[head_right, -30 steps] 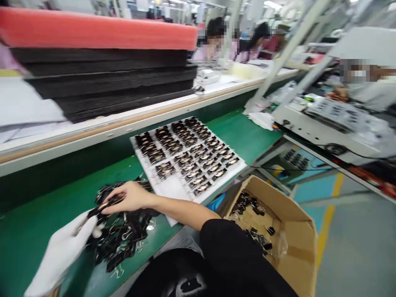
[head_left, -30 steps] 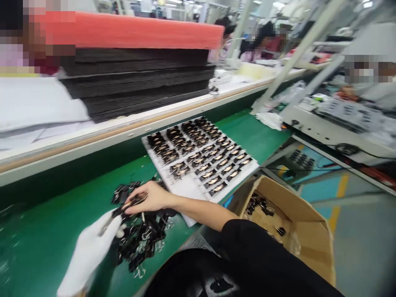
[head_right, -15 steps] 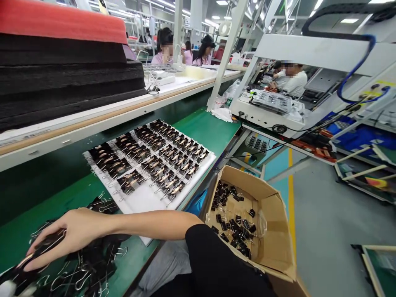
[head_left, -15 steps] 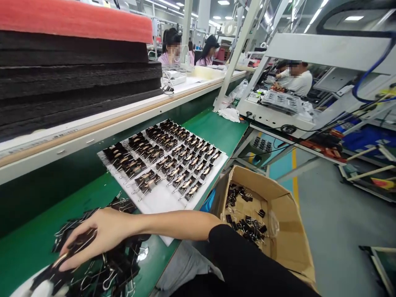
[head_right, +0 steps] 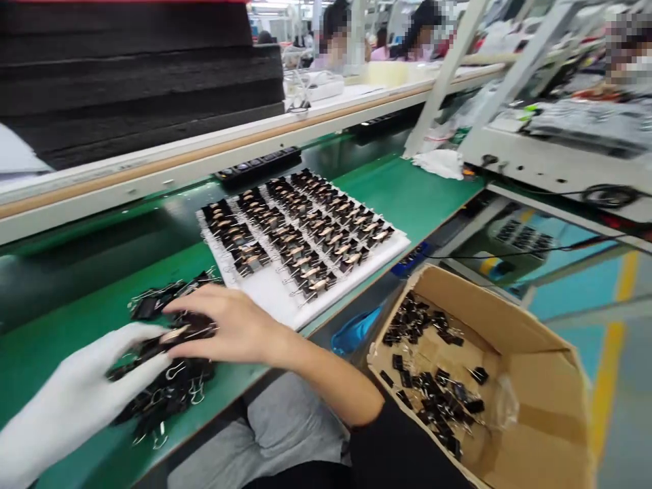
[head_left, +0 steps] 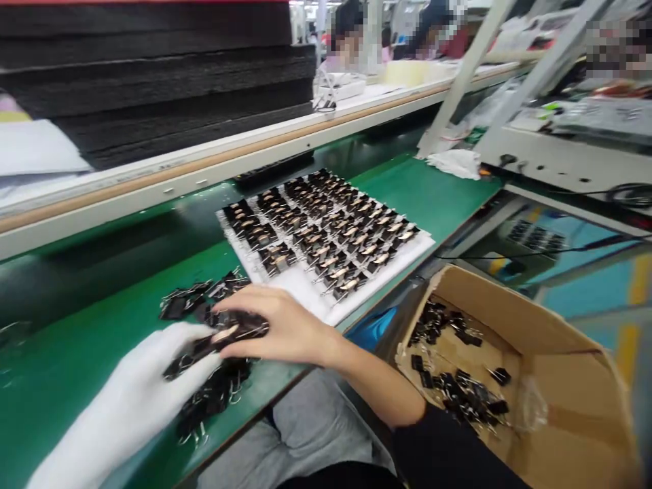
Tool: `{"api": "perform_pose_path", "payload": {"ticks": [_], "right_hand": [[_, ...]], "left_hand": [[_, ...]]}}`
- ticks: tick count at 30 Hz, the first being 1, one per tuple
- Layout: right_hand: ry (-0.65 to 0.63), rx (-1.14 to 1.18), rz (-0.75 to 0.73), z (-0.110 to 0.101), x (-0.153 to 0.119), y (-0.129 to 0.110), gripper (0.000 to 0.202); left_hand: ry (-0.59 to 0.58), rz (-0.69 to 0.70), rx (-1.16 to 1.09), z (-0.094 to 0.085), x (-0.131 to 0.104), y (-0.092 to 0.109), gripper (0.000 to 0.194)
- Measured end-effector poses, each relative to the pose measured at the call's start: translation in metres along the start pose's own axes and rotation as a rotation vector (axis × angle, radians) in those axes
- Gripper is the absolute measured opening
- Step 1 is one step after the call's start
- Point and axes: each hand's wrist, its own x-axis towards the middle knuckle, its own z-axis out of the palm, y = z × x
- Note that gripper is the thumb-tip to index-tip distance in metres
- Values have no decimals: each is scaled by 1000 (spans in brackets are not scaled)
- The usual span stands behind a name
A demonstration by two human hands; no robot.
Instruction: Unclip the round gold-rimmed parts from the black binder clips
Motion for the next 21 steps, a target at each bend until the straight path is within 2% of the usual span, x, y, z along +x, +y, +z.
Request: {"api": "perform_pose_path", "payload": {"ticks": [1,2,4,6,10,14,17,21], "right_hand": [[164,-83,22,1,-16,2,54],[356,-179,66,3,-31,5,54],[678,-351,123,9,-58,12,31],[814,-456,132,15,-78,19,17],[752,-570,114,24,-93,33,18],[706,-629,87,30,-94,40,20],[702,-640,87,31,-93,40,19],[679,-650,101,30,-94,39,16]], "left_hand": [[-11,34,40,2,8,10,28],[1,72,85,4,17,19,30],[39,67,147,14,38,34,33],[42,69,196,26,61,44,33],[25,41,353,53,95,54,33],[-11,74,424,72,112,59,37],[-14,97,445,79,116,62,42],[-45,118,505,79,116,62,43]]}}
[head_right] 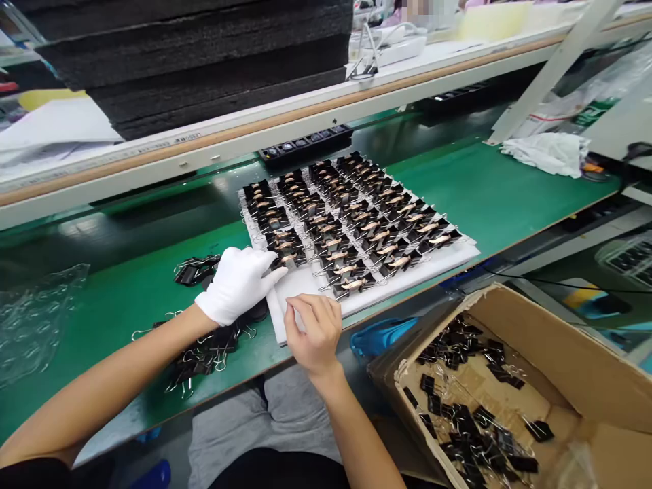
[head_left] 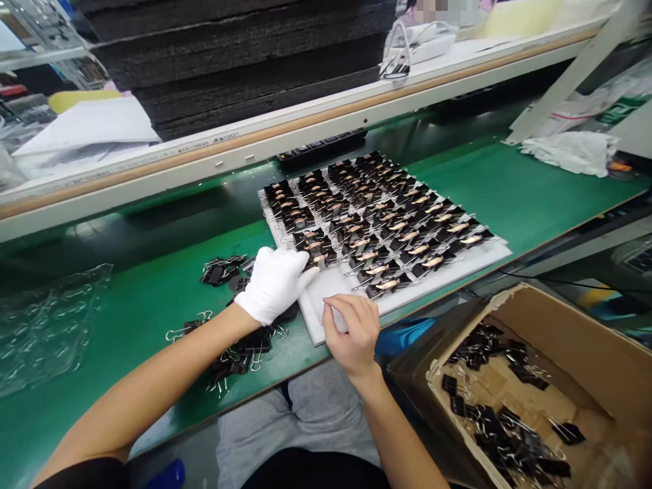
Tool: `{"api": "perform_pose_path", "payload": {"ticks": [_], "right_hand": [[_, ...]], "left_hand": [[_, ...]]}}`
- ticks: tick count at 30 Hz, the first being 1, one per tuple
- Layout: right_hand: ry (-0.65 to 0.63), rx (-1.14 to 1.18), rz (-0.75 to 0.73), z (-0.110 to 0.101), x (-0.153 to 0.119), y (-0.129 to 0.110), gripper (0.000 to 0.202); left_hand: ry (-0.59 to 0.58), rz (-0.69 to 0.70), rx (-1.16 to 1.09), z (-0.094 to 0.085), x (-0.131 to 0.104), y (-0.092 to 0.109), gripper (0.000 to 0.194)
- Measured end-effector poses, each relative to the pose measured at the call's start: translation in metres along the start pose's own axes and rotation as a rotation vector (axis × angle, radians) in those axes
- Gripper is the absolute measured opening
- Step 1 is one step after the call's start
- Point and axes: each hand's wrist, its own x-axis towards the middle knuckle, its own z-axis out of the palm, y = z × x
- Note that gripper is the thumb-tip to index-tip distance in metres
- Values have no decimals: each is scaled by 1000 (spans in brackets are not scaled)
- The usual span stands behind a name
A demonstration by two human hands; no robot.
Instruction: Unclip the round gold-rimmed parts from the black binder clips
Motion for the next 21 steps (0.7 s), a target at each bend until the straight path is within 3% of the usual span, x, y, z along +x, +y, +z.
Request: {"api": "perform_pose_path", "payload": {"ticks": [7,14,21], "right_hand": [[-27,-35,7,1,-2,3,15],[-56,-70,-14,0,-2,2,13],[-83,-96,-32,-1,-5,2,16]], "left_hand": [[-25,-21,-73,0,0,-3,42],[-77,78,7,-3,5,7,30],[-88,49,-87,-7,7,19,26]]}}
